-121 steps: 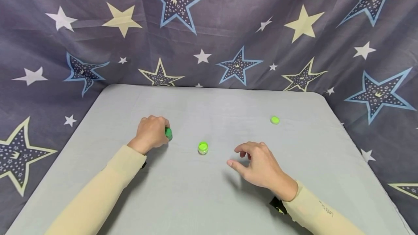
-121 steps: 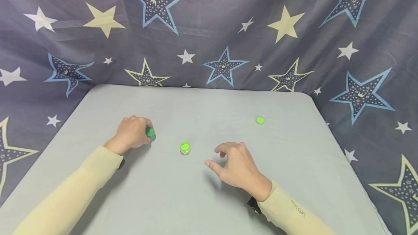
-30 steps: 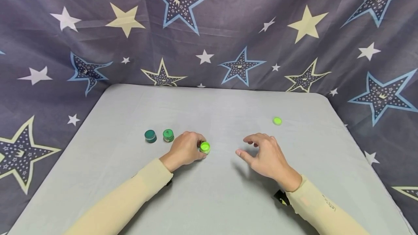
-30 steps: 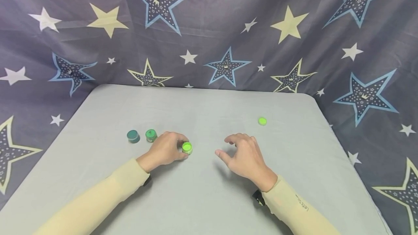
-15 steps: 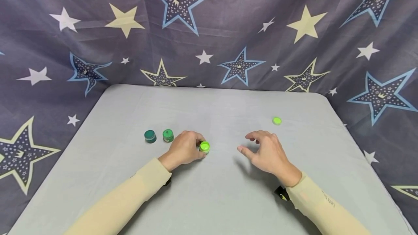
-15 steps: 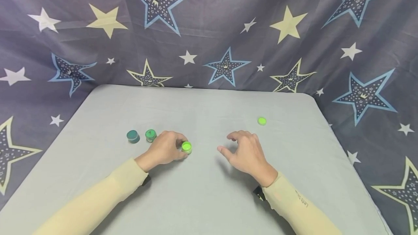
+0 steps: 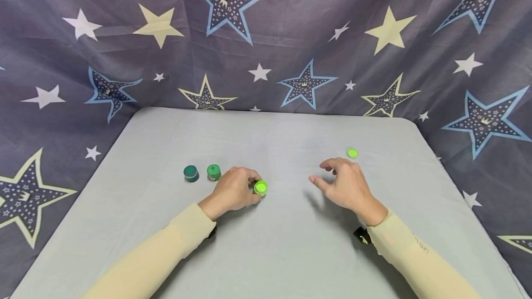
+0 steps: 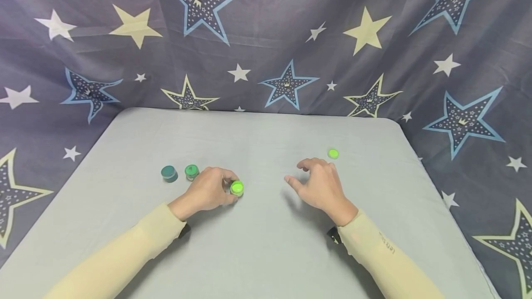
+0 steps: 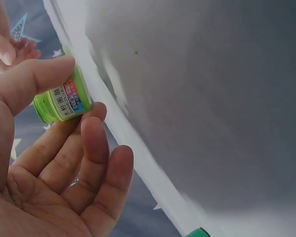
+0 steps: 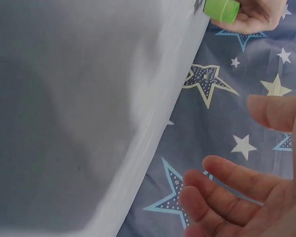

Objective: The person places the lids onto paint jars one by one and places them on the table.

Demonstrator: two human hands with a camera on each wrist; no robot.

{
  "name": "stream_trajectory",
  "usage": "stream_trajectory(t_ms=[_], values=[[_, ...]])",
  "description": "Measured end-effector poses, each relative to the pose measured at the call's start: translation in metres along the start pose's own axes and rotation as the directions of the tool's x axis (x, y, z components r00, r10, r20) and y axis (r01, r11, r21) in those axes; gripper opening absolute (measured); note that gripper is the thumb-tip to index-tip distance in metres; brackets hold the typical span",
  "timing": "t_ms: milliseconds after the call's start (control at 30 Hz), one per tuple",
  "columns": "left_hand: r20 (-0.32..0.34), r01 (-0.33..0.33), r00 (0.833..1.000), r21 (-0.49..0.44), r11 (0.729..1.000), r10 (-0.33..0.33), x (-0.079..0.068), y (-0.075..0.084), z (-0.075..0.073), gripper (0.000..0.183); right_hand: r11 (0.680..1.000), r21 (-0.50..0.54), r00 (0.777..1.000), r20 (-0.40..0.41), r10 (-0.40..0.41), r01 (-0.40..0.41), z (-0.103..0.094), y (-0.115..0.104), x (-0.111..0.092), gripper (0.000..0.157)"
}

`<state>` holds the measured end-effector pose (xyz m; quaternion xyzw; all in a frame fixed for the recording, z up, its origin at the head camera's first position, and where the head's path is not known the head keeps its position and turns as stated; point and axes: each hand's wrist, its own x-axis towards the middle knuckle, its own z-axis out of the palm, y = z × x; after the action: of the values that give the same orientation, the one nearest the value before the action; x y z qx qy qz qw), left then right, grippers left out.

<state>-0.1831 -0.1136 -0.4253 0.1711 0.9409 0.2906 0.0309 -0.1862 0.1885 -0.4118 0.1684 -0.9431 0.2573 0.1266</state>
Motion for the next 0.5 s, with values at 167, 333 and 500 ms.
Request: stream_trajectory(t_ms=[167, 333, 500], values=[[0.003, 0.0, 1.0, -0.005, 1.0, 0.0, -0.004, 0.001, -0.001, 0.028, 0.999, -0.021, 1.0, 0.004, 0.03, -0.03, -0.003, 0.008, 0.006, 0.043], [-0.001, -0.002, 1.0, -0.023, 1.0, 0.002, -0.008, 0.0, -0.002, 0.027, 0.997, -0.041, 0.998, 0.002, 0.063, -0.063, -0.004, 0.017, 0.012, 0.044], [-0.007, -0.01, 1.0, -0.043, 0.999, 0.01, -0.013, -0.001, -0.003, 0.027, 0.994, -0.068, 0.996, -0.006, 0.089, -0.089, -0.006, 0.024, 0.017, 0.045]])
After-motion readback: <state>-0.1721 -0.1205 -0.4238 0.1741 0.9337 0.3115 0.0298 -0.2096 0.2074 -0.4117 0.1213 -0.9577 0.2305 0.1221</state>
